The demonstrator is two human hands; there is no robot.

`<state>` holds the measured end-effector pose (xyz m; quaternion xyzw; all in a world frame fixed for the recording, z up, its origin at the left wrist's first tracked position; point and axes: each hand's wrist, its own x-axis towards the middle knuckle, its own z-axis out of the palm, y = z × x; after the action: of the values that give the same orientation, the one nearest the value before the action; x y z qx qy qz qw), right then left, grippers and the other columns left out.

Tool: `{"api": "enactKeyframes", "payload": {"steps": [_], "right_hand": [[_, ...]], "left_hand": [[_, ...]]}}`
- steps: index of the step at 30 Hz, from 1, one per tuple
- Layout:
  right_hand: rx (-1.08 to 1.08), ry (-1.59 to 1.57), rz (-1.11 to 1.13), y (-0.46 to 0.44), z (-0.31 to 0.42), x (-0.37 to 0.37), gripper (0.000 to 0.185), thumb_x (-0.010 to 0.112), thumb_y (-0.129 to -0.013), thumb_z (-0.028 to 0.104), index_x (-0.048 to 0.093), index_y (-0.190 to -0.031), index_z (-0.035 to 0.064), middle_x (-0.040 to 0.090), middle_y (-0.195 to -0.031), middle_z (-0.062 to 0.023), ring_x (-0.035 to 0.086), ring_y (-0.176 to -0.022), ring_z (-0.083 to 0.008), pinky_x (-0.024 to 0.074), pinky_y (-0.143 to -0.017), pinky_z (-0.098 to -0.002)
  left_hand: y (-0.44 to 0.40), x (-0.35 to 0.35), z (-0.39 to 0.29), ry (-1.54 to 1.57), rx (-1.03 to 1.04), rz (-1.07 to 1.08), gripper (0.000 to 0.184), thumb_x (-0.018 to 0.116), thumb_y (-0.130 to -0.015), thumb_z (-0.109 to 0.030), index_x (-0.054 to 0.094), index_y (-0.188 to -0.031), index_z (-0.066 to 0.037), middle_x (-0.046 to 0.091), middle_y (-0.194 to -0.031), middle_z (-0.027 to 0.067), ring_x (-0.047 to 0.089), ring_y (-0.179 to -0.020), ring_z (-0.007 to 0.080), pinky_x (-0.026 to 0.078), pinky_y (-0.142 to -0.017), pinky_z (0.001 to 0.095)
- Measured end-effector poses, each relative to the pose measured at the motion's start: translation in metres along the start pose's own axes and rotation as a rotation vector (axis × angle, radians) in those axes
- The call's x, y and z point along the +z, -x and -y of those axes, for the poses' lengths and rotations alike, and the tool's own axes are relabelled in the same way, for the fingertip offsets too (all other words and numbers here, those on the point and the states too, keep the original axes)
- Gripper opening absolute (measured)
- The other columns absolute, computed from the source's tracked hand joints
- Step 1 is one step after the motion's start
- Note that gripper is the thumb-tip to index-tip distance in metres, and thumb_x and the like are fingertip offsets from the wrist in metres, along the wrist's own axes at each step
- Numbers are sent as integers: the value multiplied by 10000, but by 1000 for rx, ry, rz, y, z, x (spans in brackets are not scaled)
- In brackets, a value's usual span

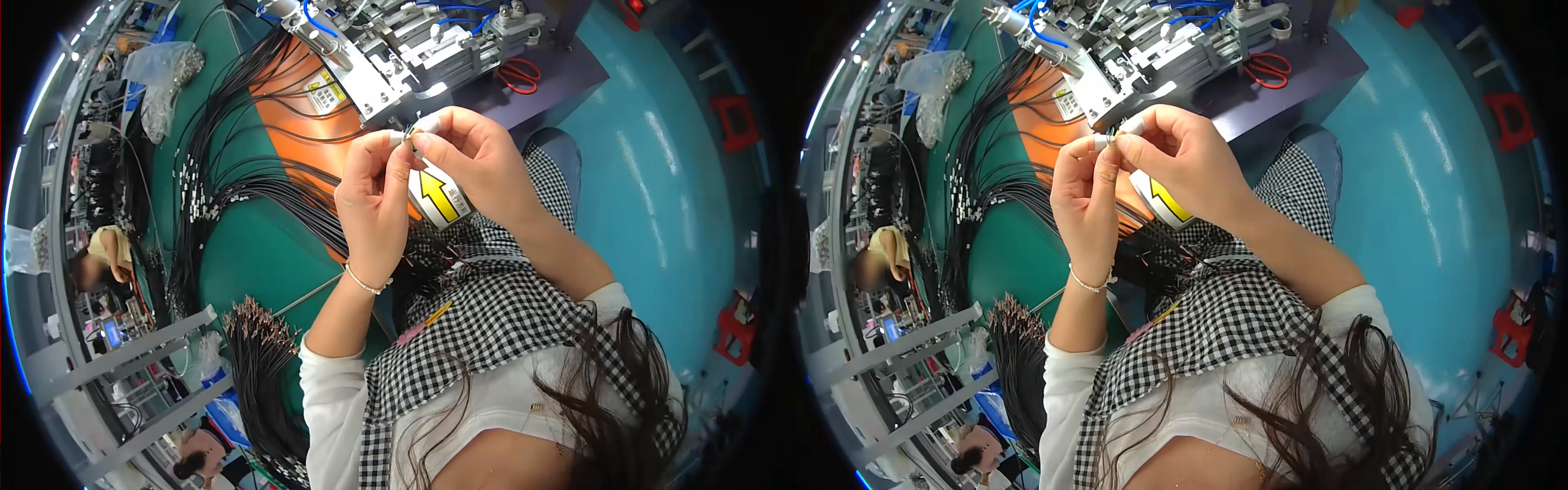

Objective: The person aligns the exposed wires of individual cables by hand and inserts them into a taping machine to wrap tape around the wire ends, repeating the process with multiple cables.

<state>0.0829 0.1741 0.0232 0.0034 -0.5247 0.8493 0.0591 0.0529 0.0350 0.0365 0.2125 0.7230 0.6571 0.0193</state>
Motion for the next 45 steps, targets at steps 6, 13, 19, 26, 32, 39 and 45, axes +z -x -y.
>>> {"api": "enactKeyframes", "payload": {"steps": [6,13,19,26,32,39,45], "right_hand": [[27,46,49,4,-2,-3,124,596,-925,81,581,-1009,-9,628,-921,-26,595,-833,-60,500,-745,-213],[-29,325,80,-2,2,-10,122,609,-923,96,591,-982,-9,631,-907,-22,586,-821,-42,491,-720,-199],[105,431,90,-12,18,-17,117,617,-925,108,603,-959,-3,631,-896,-8,575,-821,-31,478,-713,-188],[262,89,318,-29,15,-36,102,603,-935,110,618,-957,12,621,-891,14,555,-819,-19,473,-703,-183],[170,329,241,-26,5,-34,117,597,-934,119,596,-948,2,597,-849,-10,554,-762,-53,466,-695,-209],[-106,881,225,-15,-4,-39,161,555,-952,149,543,-961,-11,517,-829,-62,512,-712,-139,436,-658,-268],[-94,680,407,-27,-8,-58,162,519,-969,158,531,-958,-3,492,-831,-56,468,-699,-145,412,-636,-276]], "left_hand": [[7,-1,-2,-32,-16,-34,104,556,-953,-49,575,-1034,14,646,-838,31,605,-748,62,457,-641,180],[-1,-8,-6,41,-72,17,113,565,-953,-67,598,-1017,21,651,-824,24,596,-729,54,458,-636,176],[-4,-8,-5,-38,-75,59,139,593,-937,-69,633,-1020,36,657,-813,27,586,-708,52,467,-615,187],[-16,-20,-2,-136,-98,176,145,610,-925,-68,652,-1015,37,649,-819,9,566,-691,43,451,-595,190],[-27,-19,-2,-87,-229,270,133,606,-929,-81,641,-990,32,619,-788,-17,537,-678,31,439,-591,191],[-34,-18,10,-71,-361,355,106,571,-943,-94,602,-941,7,580,-724,-15,515,-597,23,415,-505,195],[-46,-15,-1,-291,-252,500,100,564,-938,-82,603,-951,9,555,-705,5,492,-563,37,390,-492,200]]}}
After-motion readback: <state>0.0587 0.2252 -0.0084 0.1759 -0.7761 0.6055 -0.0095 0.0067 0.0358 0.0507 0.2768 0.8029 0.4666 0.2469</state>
